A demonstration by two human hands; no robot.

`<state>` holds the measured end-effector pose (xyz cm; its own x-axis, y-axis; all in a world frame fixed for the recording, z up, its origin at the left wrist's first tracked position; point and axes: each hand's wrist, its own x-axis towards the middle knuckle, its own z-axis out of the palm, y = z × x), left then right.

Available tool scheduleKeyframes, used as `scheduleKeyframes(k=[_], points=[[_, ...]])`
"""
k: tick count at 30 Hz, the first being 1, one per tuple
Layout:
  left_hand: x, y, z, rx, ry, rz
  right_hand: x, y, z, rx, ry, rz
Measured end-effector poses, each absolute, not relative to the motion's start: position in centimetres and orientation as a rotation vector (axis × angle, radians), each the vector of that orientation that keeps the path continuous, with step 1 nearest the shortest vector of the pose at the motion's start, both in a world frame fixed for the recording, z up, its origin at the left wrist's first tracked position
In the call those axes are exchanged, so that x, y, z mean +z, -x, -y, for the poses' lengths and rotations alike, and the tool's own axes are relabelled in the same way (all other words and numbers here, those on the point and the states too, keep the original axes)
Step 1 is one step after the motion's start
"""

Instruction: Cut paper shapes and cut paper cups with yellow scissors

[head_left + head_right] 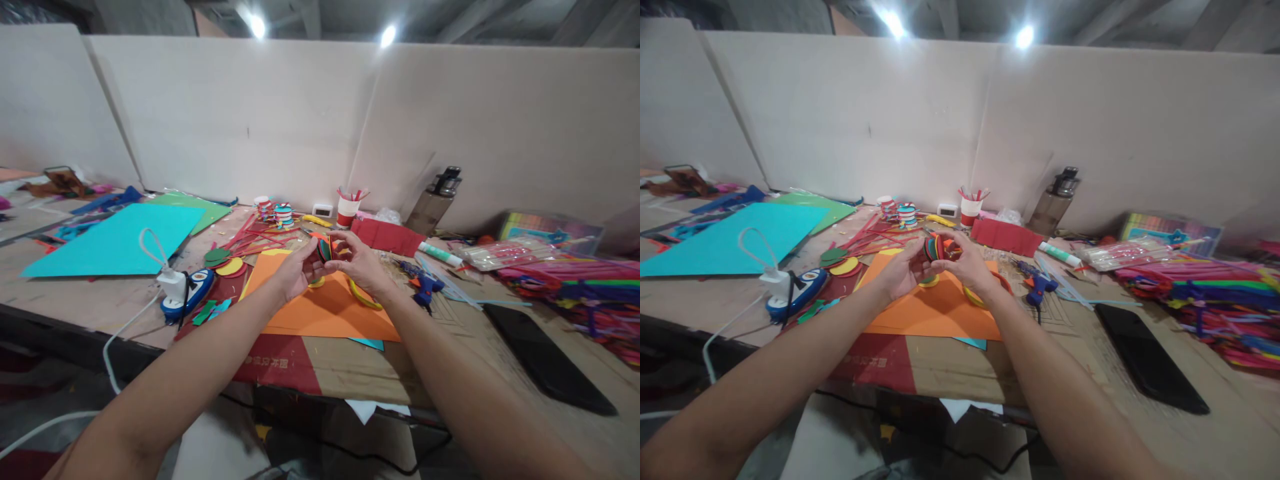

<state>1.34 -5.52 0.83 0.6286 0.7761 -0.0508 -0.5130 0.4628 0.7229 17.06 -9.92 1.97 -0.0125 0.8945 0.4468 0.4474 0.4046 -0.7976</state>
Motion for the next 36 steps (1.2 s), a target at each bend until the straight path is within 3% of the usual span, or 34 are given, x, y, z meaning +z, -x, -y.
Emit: scheduleKeyframes(k=[36], points=[[1.22, -1.36, 5.49, 0.854, -0.706, -0.441, 1.69, -16.70, 9.83, 0.747, 1.107, 1.447]])
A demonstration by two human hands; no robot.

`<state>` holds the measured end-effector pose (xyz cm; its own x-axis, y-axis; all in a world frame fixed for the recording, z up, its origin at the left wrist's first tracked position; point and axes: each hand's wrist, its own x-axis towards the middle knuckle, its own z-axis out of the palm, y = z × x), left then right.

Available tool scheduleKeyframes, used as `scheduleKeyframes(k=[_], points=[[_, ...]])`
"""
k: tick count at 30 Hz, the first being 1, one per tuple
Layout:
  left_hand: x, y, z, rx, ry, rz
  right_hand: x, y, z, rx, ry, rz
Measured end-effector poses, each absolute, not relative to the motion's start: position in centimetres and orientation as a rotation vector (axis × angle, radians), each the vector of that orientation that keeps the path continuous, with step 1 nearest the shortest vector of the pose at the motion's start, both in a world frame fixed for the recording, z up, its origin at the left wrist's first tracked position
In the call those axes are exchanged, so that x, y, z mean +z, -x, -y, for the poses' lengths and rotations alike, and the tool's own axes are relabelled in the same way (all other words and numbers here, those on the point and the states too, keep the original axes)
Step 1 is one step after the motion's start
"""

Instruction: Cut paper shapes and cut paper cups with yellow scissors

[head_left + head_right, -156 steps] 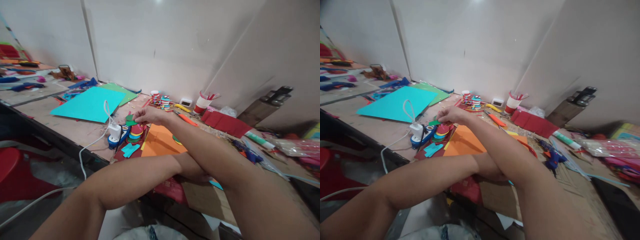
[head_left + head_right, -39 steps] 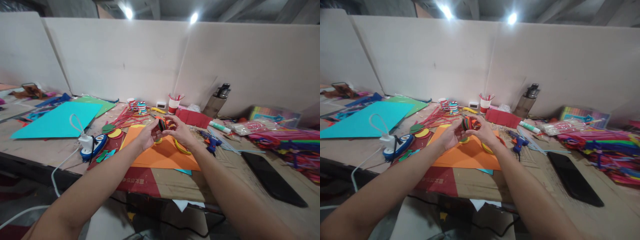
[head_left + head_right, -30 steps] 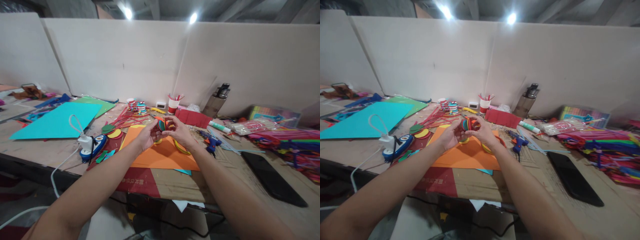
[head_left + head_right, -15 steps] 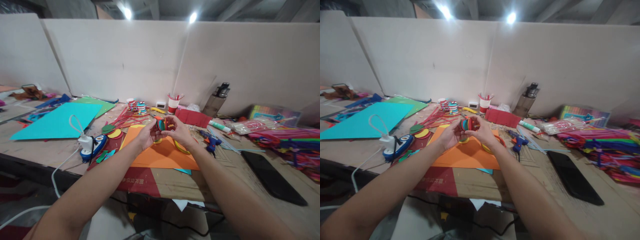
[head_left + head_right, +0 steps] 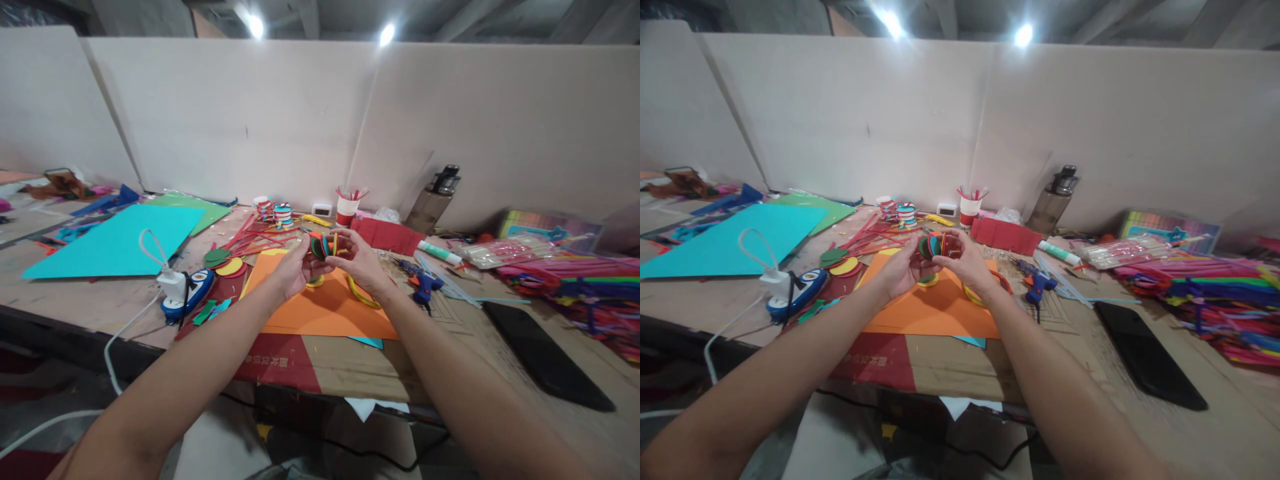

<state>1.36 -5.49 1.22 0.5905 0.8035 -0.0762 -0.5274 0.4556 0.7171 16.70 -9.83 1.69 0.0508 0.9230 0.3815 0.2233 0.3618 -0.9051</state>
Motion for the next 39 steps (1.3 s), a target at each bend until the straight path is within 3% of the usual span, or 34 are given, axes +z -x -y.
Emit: scheduleKeyframes(k=[25, 39], points=[[1.44, -1.29, 5.32, 0.793, -0.670, -0.541, 1.30, -16.82, 9.74, 0.701, 1.151, 1.563], [1.27, -1.14, 5.48, 0.712, -0.761, -0.562, 1.42, -16.98, 9.81, 0.895, 1.173, 1.566]])
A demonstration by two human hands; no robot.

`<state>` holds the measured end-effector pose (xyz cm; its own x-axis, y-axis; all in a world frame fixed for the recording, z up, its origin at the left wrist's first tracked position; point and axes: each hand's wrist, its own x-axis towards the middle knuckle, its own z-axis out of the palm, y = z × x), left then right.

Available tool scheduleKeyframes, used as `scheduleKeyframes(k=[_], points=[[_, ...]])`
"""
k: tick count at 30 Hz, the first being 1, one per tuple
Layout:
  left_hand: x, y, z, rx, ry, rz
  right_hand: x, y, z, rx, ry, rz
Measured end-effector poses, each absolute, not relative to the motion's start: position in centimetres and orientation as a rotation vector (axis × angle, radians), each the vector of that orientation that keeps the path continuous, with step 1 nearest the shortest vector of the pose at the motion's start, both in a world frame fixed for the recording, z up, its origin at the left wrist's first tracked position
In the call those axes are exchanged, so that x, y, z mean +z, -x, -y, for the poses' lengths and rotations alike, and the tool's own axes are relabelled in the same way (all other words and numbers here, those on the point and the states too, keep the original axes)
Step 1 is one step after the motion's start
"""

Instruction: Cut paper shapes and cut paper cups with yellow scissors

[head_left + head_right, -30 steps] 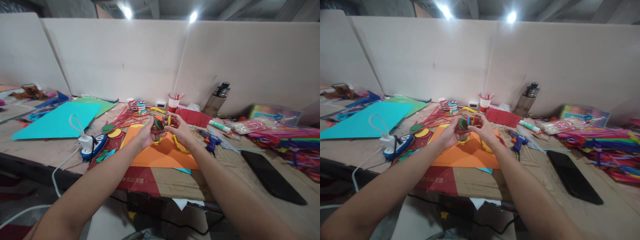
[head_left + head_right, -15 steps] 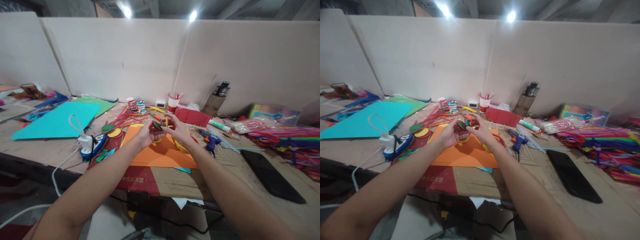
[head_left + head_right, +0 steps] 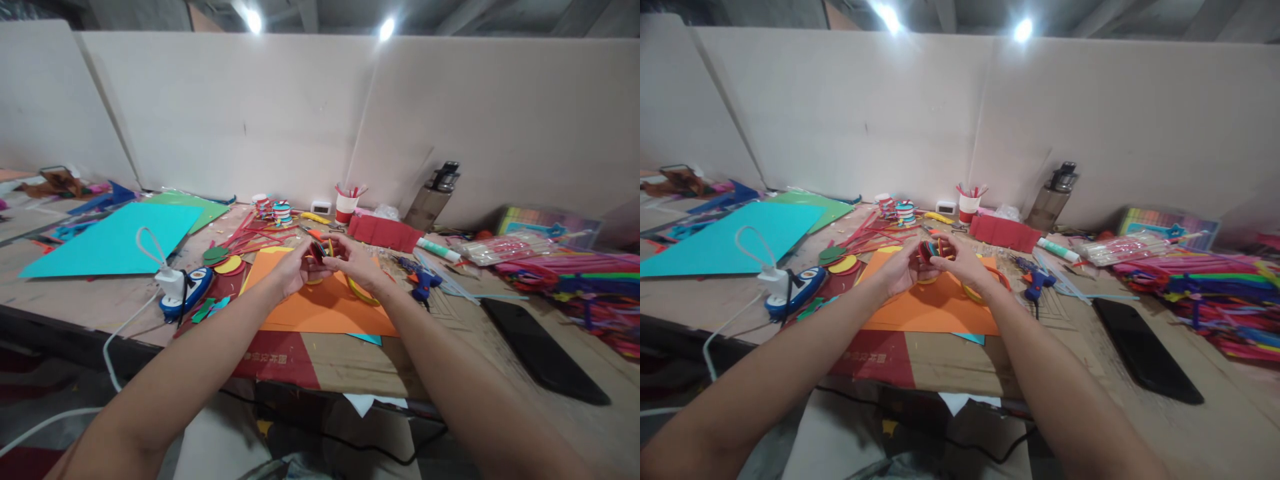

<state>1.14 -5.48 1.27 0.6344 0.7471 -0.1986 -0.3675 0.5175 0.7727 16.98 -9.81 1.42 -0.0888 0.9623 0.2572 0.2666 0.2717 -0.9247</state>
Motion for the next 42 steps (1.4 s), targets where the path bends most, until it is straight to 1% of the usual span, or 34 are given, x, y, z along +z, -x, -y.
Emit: scheduleKeyframes(k=[6, 11, 18, 25, 42], points=[[1.18, -1.03, 5.46, 0.704, -0.786, -0.496, 1.46, -17.13, 9.75, 0.978, 1.054, 1.476], [0.74, -0.98, 5.19, 0.682, -0.789, -0.481, 1.54, -17.15, 9.86, 1.025, 1.051, 1.465], [0.92, -0.96, 5.13, 0.703, -0.769, -0.522, 1.21, -17.39, 9.67, 1.004, 1.110, 1.519], [0.83, -0.93, 4.74, 0.755, -0.713, -0.519, 1.35, -17.72, 9.65, 1.018, 1.037, 1.499], [0.84, -1.24, 4.77, 0.795, -0.731, -0.586, 1.30, -17.54, 9.38, 0.747, 1.172, 1.487]])
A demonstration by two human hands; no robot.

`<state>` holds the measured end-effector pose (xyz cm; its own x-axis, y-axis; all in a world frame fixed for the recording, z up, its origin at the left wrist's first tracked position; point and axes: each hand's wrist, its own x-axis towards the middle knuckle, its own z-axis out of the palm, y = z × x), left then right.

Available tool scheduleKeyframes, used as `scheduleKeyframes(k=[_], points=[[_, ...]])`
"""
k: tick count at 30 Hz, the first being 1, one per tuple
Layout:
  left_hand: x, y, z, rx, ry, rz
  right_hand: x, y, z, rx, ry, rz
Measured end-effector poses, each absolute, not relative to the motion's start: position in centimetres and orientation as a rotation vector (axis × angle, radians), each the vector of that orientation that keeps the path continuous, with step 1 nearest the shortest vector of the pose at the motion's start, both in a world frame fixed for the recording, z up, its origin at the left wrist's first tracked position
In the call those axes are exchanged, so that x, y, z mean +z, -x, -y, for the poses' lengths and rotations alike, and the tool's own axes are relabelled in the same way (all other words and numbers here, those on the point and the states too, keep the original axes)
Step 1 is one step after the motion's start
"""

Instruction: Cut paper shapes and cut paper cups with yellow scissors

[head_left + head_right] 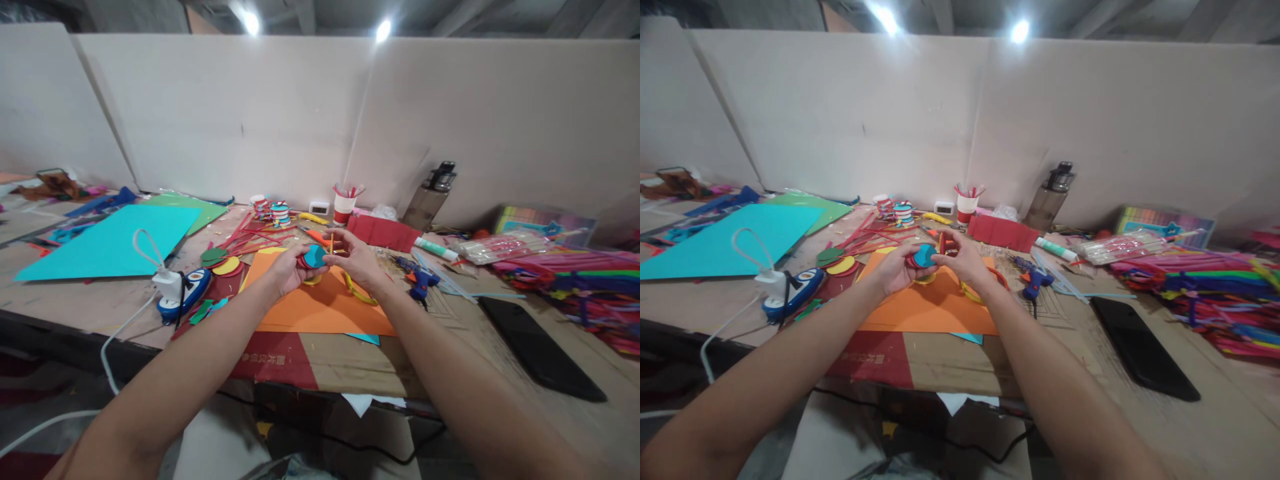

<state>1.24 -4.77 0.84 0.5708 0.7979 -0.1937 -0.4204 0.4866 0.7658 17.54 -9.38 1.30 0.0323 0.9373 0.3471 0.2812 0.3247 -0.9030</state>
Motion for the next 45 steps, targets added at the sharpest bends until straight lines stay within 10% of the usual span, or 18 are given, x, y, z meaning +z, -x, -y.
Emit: scheduleKeyframes(k=[45], points=[[0.0, -1.0, 4.6, 1.085, -0.959, -0.569, 0.8, -15.6, 9.3, 0.993, 1.200, 1.090]])
